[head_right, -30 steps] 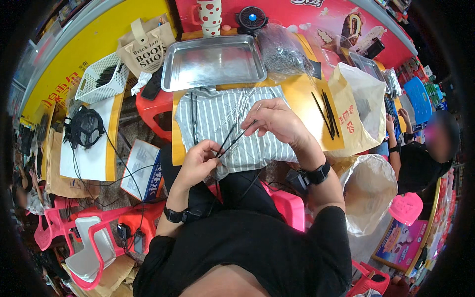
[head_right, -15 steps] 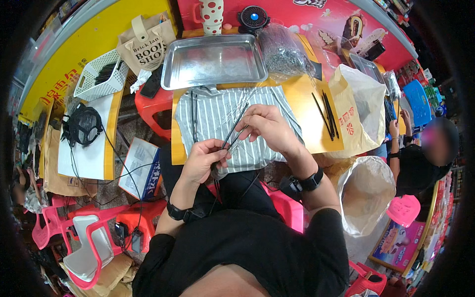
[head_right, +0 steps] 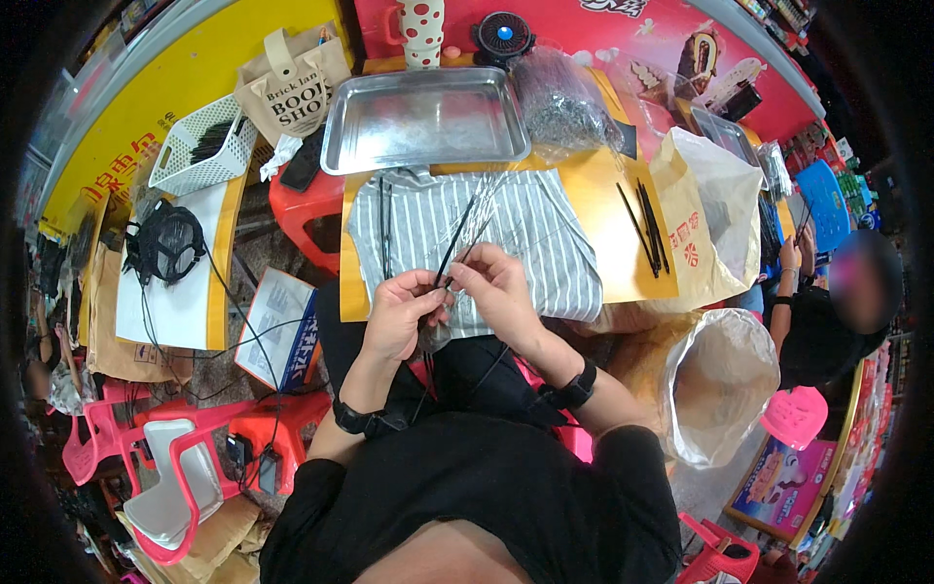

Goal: The recorder extracts bundles of black zip ties from large sacks and organizes them on a workspace table.

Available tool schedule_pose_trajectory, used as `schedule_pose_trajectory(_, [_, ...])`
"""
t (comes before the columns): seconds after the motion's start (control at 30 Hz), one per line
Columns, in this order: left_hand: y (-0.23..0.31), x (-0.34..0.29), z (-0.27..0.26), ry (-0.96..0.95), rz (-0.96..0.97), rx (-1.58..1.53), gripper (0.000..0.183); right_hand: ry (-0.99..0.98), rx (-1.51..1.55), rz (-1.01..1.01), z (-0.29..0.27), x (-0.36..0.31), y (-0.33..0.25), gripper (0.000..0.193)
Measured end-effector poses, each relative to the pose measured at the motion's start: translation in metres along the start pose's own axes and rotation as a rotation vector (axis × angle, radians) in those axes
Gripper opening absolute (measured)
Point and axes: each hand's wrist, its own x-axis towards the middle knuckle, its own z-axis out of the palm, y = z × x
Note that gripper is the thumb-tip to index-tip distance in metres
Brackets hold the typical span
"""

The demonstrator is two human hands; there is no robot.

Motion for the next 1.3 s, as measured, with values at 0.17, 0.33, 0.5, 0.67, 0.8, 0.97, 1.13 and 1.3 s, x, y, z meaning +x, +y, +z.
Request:
schedule_pose_trajectory(0.17, [0.001,-0.002,0.002,0.006,0.012,-0.029,0.013,0.029,-0.100,-0.179,0.004,-0.003,0.015,0.009])
schedule_pose_trajectory(0.33, [-0.001,-0.004,0.009,0.040,0.025,-0.039,0.012,0.079,-0.171,-0.280,0.012,-0.007,0.014,0.007])
schedule_pose_trajectory(0.5, [-0.006,-0.002,0.009,0.034,0.058,-0.091,0.010,0.141,-0.209,-0.313,0.019,-0.006,0.015,0.005])
schedule_pose_trajectory(0.67, [0.005,-0.004,-0.003,0.052,0.022,-0.006,0.025,0.121,-0.078,-0.202,0.015,0.005,0.018,0.011])
schedule_pose_trajectory(0.8, [0.017,0.002,-0.035,0.197,0.108,0.195,0.058,0.009,-0.080,-0.159,0.008,0.005,0.016,0.024])
schedule_pose_trajectory(0.97, [0.025,0.018,-0.060,0.413,0.323,0.890,0.053,-0.041,-0.136,-0.154,0.006,-0.010,0.021,0.025])
schedule_pose_trajectory(1.13, [0.014,0.027,-0.048,0.521,0.457,1.066,0.054,-0.009,-0.186,-0.114,-0.012,-0.022,0.018,0.022])
schedule_pose_trajectory(1.3, [0.012,0.034,-0.046,0.399,0.473,1.195,0.045,0.086,-0.377,-0.171,-0.042,-0.031,0.014,0.014])
